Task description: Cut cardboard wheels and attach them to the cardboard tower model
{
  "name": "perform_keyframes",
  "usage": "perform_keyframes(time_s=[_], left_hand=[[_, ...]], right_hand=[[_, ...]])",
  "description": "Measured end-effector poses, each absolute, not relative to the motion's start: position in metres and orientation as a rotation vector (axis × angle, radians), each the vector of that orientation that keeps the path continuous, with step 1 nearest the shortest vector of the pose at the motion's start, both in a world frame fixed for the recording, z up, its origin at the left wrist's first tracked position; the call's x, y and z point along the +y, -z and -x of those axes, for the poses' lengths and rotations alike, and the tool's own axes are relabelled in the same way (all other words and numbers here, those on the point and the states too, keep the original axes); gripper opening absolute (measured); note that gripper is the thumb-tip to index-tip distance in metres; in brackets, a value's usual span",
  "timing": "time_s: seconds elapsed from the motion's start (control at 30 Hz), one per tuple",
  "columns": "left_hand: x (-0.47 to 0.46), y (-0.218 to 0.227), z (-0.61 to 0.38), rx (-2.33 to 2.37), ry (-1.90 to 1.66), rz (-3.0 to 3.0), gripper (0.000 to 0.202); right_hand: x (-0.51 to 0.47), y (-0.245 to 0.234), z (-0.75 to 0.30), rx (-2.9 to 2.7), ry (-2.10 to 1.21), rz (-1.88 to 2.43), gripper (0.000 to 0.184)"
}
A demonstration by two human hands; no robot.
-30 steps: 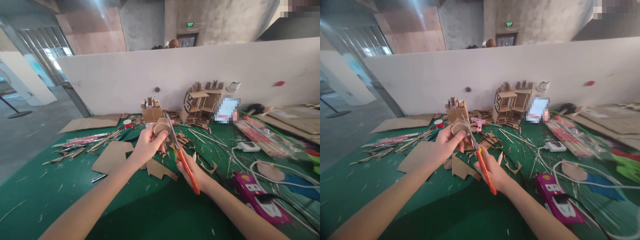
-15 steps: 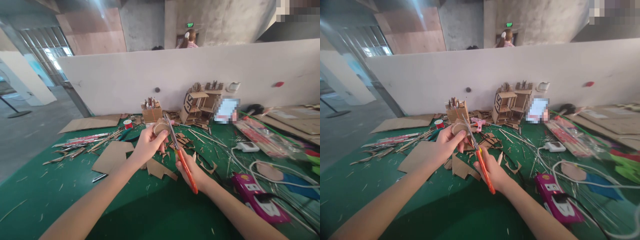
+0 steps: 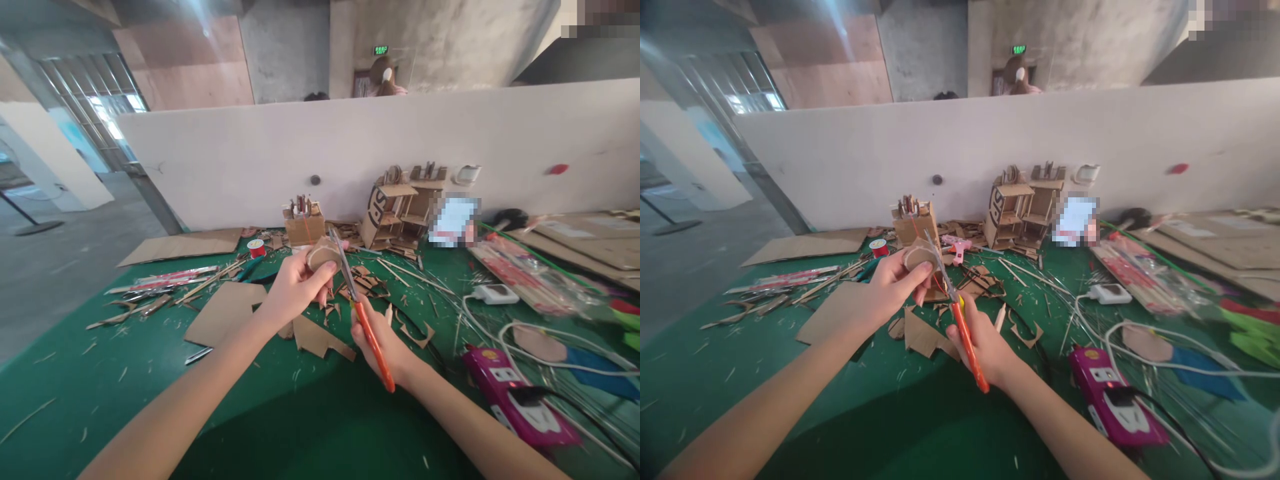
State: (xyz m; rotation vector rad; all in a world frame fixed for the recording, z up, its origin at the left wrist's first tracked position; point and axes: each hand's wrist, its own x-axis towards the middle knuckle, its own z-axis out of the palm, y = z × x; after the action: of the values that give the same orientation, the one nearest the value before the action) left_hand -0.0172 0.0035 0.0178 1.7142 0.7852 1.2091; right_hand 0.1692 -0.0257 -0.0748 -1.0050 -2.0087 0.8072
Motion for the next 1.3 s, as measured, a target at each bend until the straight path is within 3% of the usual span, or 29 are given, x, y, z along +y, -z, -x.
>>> perform_keyframes(time_s=[0.7, 1.03, 1.3], left_hand=[[0.005, -0.021, 0.021, 0.785, -1.153, -1.756, 0.023], [0.01, -0.021, 0.023, 0.826, -1.205, -1.727, 0.027], [0.015, -0.022, 0.026, 0.893, -1.344, -1.579, 0.024]], right_hand=[[-0.028, 0.075, -0.161, -1.989, -0.685, 1.166, 0.039], [-0.023, 0.074, -0.161, -1.958, -0.907, 0.944, 0.049], [-0.007, 0.074, -0.146, -1.98, -0.897, 0.931, 0.05]])
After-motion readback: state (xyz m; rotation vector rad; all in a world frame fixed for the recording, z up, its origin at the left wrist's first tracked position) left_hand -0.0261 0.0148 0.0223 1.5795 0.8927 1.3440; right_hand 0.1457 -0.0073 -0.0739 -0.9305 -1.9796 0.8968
